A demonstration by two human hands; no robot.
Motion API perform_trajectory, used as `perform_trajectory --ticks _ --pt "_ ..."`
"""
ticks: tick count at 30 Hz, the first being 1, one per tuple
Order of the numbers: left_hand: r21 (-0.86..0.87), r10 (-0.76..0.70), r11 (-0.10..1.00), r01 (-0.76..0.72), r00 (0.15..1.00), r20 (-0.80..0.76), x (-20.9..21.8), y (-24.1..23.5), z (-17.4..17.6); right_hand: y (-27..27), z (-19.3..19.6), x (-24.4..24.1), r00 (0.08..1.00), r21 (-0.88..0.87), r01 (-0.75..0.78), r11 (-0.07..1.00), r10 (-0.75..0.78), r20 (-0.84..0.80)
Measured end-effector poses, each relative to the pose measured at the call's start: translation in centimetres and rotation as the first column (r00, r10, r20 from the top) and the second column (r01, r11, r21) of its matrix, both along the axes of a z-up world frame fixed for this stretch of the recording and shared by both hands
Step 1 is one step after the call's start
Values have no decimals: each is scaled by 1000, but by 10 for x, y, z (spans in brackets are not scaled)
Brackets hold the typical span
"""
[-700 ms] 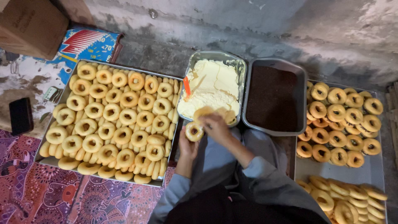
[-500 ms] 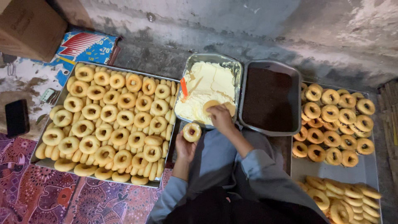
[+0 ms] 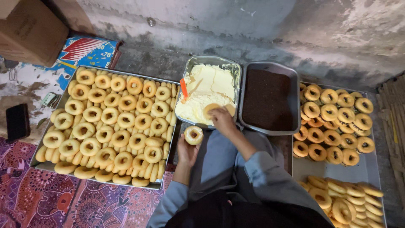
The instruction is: The person repeatedly picks up plain donuts, fills them with a light-colored cream using a small orange spatula, and then dips the filled donuts into a dark chocolate mixture before placing them on a tray. The process is repeated for multiple donuts throughout the clip.
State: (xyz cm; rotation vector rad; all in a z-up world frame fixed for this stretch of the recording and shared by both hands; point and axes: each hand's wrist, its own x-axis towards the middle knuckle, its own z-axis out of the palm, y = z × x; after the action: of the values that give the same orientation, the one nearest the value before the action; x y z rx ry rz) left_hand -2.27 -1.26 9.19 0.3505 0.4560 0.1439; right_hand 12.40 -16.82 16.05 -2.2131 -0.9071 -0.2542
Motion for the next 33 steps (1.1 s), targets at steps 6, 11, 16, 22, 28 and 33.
perform_trajectory --ticks 6,11,16,22,28,33 --pt "90 -77 993 75 997 10 -6 -2 4 -12 23 -77 903 130 -418 899 427 -47" --pt "75 -87 993 90 995 -39 -8 -10 11 -39 50 -79 973 165 -210 964 222 -62" --pt "464 -85 885 52 995 50 -8 -34 27 -39 49 -105 932 323 -106 940 208 -298" --pt "733 -161 680 -18 972 173 -15 -42 40 -48 65 -115 780 447 151 881 172 -602" --pt "354 -80 935 28 988 133 -16 -37 37 -55 83 -105 969 124 -154 980 174 -175" --pt "218 -57 976 18 983 175 -18 -22 36 -25 67 -98 972 147 -234 961 230 44"
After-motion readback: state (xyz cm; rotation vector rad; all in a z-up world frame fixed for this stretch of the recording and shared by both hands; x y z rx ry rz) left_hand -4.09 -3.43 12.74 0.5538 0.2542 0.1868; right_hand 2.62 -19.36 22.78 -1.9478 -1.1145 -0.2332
